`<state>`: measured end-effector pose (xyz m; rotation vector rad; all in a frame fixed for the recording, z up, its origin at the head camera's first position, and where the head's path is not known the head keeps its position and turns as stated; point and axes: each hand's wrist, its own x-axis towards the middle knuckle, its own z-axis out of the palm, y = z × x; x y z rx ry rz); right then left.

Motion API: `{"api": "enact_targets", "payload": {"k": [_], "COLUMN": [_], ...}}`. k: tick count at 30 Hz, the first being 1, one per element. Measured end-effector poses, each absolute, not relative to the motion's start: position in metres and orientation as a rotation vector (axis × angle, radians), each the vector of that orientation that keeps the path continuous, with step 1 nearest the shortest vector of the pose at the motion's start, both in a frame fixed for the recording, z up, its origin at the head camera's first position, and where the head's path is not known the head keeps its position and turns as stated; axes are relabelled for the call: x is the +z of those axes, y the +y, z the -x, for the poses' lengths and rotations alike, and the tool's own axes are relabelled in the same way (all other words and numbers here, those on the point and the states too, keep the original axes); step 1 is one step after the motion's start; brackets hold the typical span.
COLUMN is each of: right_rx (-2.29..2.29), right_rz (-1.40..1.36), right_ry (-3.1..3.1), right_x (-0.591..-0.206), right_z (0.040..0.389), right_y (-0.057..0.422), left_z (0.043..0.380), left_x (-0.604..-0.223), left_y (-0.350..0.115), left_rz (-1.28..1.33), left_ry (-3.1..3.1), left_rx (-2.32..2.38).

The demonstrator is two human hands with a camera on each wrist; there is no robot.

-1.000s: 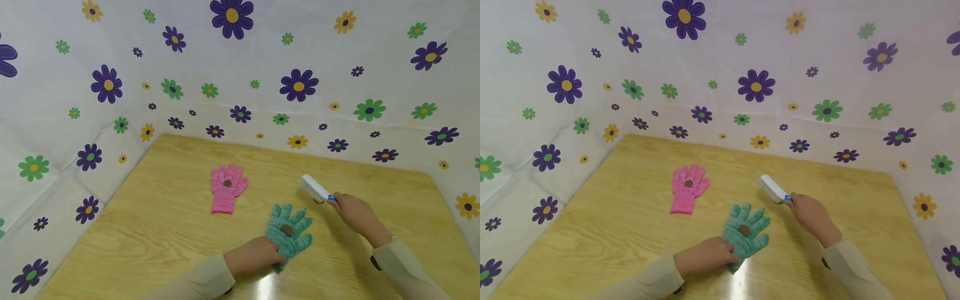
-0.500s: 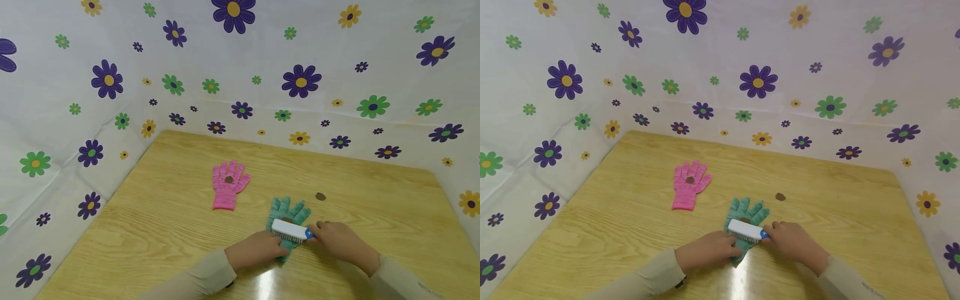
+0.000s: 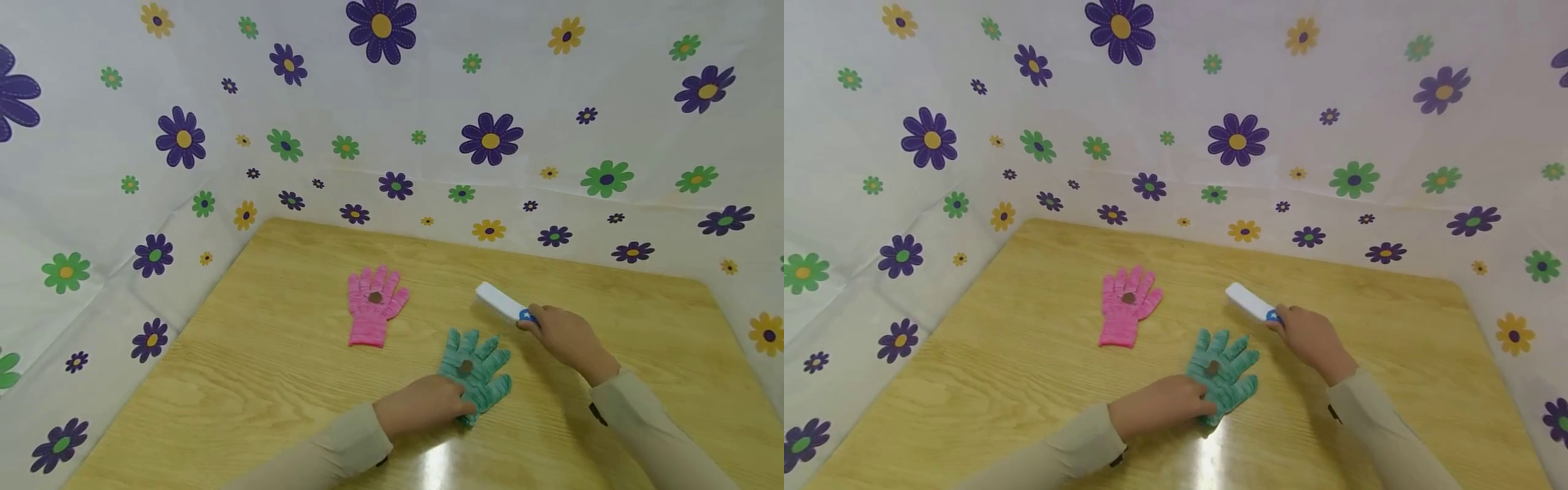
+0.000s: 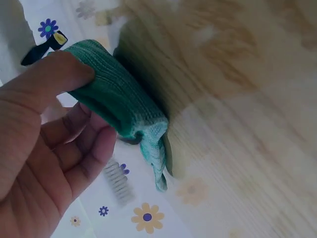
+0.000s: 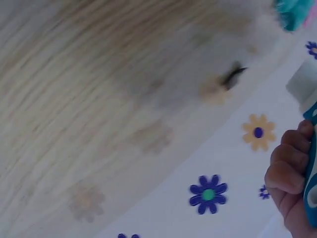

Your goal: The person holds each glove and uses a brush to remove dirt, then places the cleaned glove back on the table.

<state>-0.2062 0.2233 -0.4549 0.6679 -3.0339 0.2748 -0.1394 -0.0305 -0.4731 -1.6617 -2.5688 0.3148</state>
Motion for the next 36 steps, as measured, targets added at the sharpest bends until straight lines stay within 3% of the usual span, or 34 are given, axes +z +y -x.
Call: {"api": "enact_targets", "payload": {"k": [5,12,29,36], "right_rx": [0.288,0.108,0.187,0.109], "right_rz": [-0.952,-1.295,-1.201,-1.003], "right_ry": [-2.888,-2.817,-3.006,-2.946], "right_x": [-0.443,-0.458,-0.463,-0.468], "right_z": [0.177,0.144,0.179,0.204], "right_y": [0.212,0.207,0.204,0.218], "left_z": [0.135,0.135,0.142,0.144], "left_x": [-0.466,-0.469,-0.467,-0.469], "left_y": [-0.040,-0.046,-0.040,-0.041], "left_rz": [1.696,1.725,1.819,1.808], "left_ry": [-2.499,-2.512,-2.645,-2.627], "left_rx": [0.300,0.241,0.128,0.134]}}
